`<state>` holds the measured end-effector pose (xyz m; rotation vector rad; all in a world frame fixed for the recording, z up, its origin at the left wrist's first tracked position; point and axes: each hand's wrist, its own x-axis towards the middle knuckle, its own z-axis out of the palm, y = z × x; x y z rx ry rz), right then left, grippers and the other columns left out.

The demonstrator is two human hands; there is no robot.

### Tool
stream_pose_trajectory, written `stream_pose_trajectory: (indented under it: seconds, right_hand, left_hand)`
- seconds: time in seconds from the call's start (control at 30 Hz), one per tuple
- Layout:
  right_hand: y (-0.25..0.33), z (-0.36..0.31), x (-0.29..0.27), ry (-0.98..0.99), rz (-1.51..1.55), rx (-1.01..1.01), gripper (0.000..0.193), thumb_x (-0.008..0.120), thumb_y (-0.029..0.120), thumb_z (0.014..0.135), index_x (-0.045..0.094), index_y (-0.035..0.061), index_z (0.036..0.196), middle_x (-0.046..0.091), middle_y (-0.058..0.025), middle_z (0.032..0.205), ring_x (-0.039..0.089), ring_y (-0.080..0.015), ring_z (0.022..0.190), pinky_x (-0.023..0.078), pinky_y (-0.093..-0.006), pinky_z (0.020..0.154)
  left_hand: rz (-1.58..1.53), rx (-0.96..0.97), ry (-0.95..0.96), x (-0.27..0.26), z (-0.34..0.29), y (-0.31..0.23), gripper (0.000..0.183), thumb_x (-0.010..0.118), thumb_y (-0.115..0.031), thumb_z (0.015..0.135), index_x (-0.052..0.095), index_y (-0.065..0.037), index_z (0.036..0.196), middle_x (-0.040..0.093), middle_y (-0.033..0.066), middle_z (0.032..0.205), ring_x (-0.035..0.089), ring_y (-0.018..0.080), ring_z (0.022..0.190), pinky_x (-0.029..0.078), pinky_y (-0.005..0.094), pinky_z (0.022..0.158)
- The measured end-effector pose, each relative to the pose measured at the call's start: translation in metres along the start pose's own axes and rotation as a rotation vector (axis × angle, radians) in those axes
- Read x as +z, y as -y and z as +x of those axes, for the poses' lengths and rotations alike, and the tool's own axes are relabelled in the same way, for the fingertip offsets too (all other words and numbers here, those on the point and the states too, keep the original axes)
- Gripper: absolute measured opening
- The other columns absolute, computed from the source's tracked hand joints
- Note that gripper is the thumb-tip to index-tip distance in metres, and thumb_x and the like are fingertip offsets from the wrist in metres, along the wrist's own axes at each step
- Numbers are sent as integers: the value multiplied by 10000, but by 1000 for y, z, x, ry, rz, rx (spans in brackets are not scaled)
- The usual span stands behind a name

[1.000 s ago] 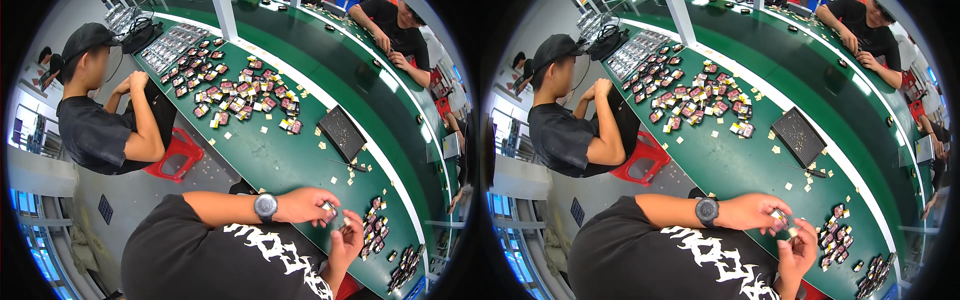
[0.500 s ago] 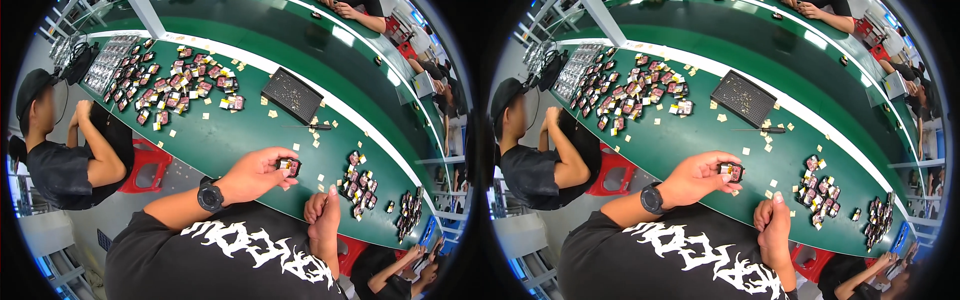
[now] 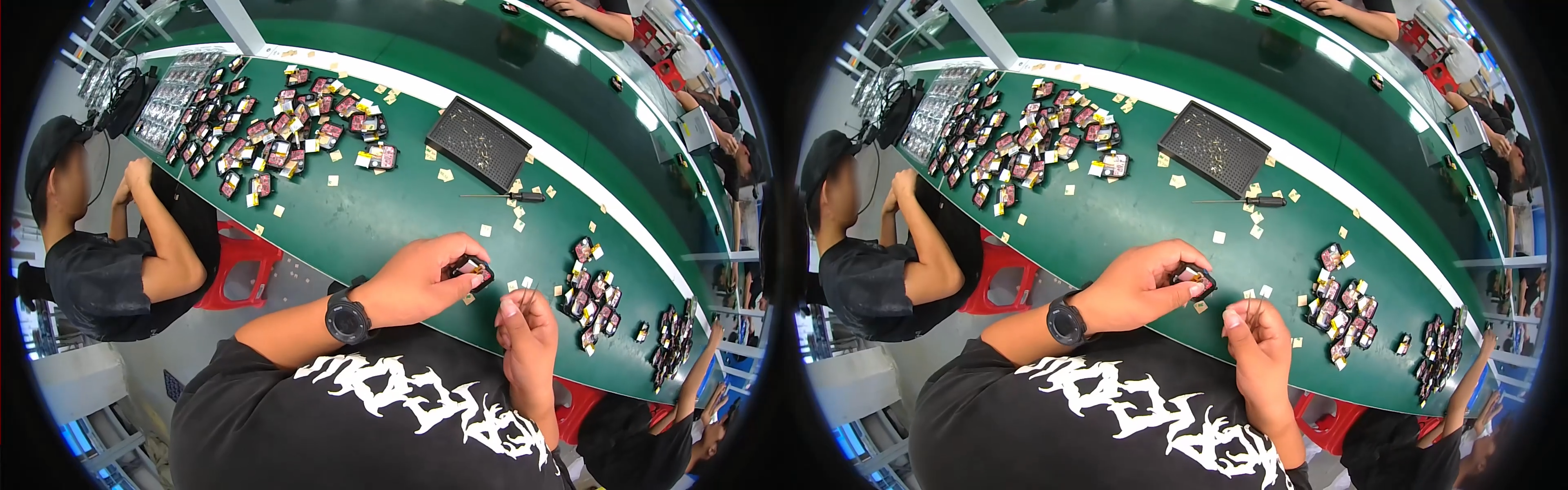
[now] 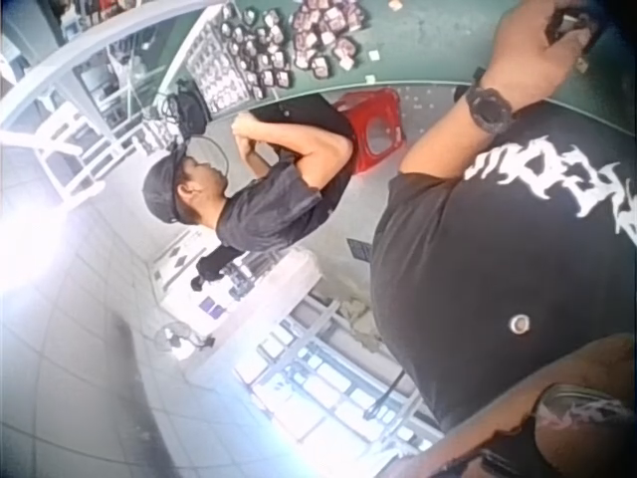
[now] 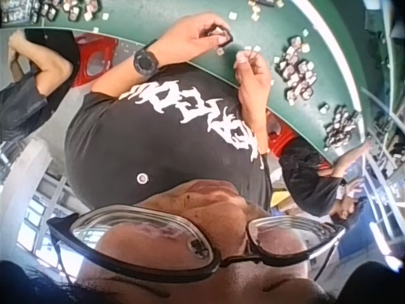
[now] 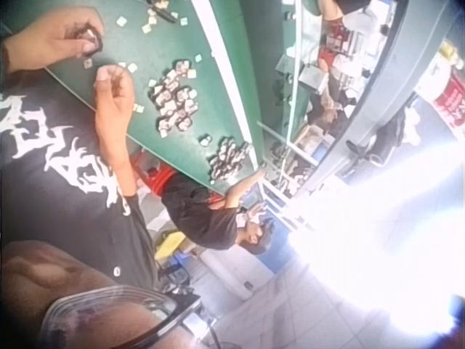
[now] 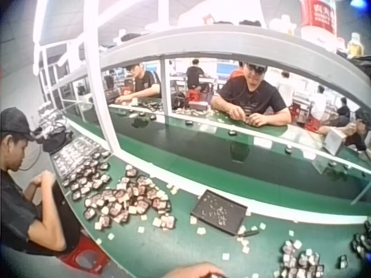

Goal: Assembling small electronic components, specifically placing batteries and applying adhesive stickers to smartwatch-like devices on a production line.

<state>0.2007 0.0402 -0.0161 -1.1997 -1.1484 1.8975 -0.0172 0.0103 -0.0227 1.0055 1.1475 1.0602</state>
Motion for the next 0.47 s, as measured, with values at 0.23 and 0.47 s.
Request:
stream_pose_trajectory:
  seconds: [0.23, 0.47]
  right_hand:
    - [1, 7, 6, 54, -36, 15, 168, 607, 107, 994, 602, -9, 1115, 614, -57, 817, 385, -31, 530, 299, -201, 491]
    - [-3, 7, 2, 105, -22, 41, 168, 606, 100, 992, 608, -7, 1121, 635, -72, 843, 390, -36, 529, 300, -203, 489]
  left_hand:
    - [116, -106, 54, 3, -2, -13, 259, 616, -87, 984, 531, -28, 1221, 641, 47, 888, 636, 94, 771, 501, 275, 692]
    - [270, 80, 128, 2, -3, 0, 342, 609, -107, 977, 439, -60, 1270, 640, 101, 985, 652, 170, 839, 509, 319, 742]
